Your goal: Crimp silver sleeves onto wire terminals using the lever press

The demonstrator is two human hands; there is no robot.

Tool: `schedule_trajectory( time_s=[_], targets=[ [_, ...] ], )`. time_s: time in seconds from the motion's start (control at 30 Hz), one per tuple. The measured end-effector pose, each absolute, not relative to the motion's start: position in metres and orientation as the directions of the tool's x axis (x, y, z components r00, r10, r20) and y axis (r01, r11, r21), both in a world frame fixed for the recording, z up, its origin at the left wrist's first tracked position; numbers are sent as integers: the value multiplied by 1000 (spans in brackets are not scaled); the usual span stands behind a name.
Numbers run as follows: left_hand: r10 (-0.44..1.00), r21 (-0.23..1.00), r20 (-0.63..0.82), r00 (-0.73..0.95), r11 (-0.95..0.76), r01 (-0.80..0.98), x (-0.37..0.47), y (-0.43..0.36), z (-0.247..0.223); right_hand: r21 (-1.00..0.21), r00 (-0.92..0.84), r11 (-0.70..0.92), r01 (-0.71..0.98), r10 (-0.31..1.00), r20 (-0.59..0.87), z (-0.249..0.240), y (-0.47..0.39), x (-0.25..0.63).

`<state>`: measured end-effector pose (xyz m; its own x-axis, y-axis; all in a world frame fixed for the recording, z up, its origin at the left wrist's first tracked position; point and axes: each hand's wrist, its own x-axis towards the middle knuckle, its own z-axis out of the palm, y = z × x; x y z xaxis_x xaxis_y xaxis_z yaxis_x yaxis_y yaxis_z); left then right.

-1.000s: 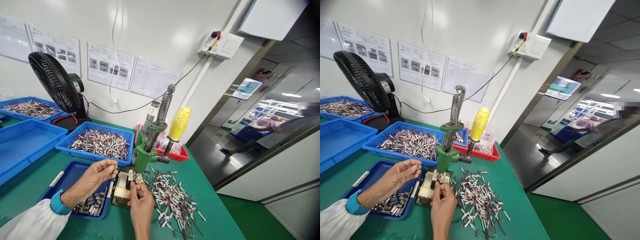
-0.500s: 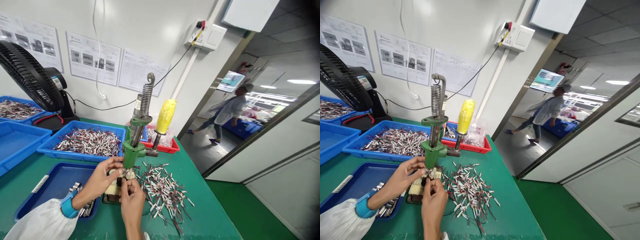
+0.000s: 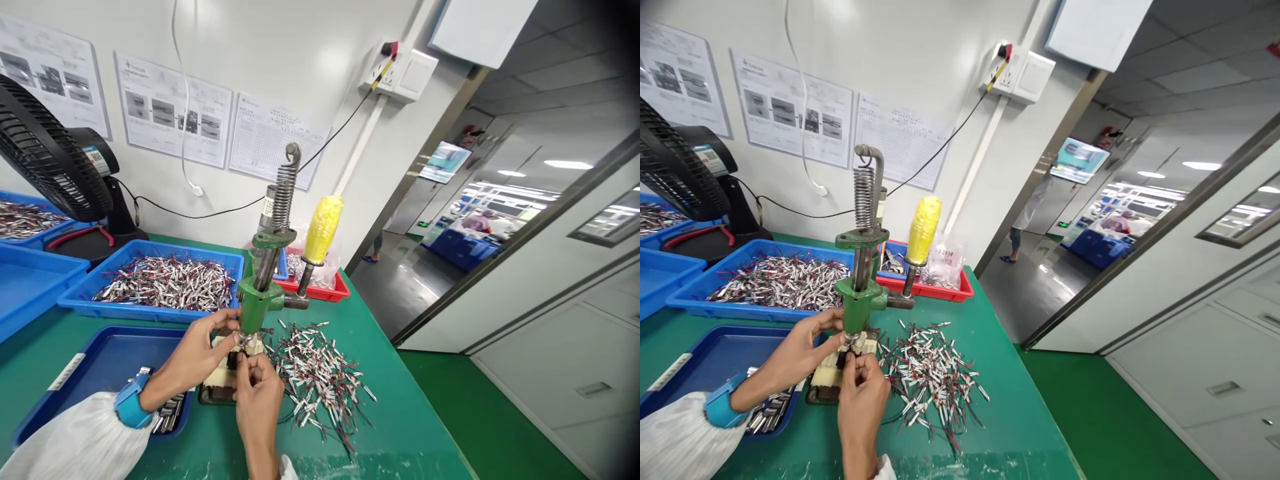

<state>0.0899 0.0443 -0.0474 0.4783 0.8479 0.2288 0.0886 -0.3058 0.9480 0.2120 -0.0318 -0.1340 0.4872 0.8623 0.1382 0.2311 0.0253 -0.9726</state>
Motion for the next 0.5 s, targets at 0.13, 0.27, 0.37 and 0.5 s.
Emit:
schedule_trajectory(
  time_s=[0.13, 0.27, 0.37, 0.5],
  targets=[
    [818, 948, 247, 519, -314, 43, 94, 42, -46, -973, 495, 41, 226, 856, 151, -132, -33, 211],
    [807, 922, 286, 517, -378, 79, 95, 39, -47, -976, 501, 60, 209, 851, 160, -127, -30, 209],
    [810, 889, 319, 493, -436, 142, 92, 36, -48, -982, 421, 57, 182, 898, 130, -123, -33, 216],
    [816, 889, 332, 473, -438, 133, 87, 33, -53, -966, 379, 62, 251, 912, 157, -95, -51, 246]
  ],
)
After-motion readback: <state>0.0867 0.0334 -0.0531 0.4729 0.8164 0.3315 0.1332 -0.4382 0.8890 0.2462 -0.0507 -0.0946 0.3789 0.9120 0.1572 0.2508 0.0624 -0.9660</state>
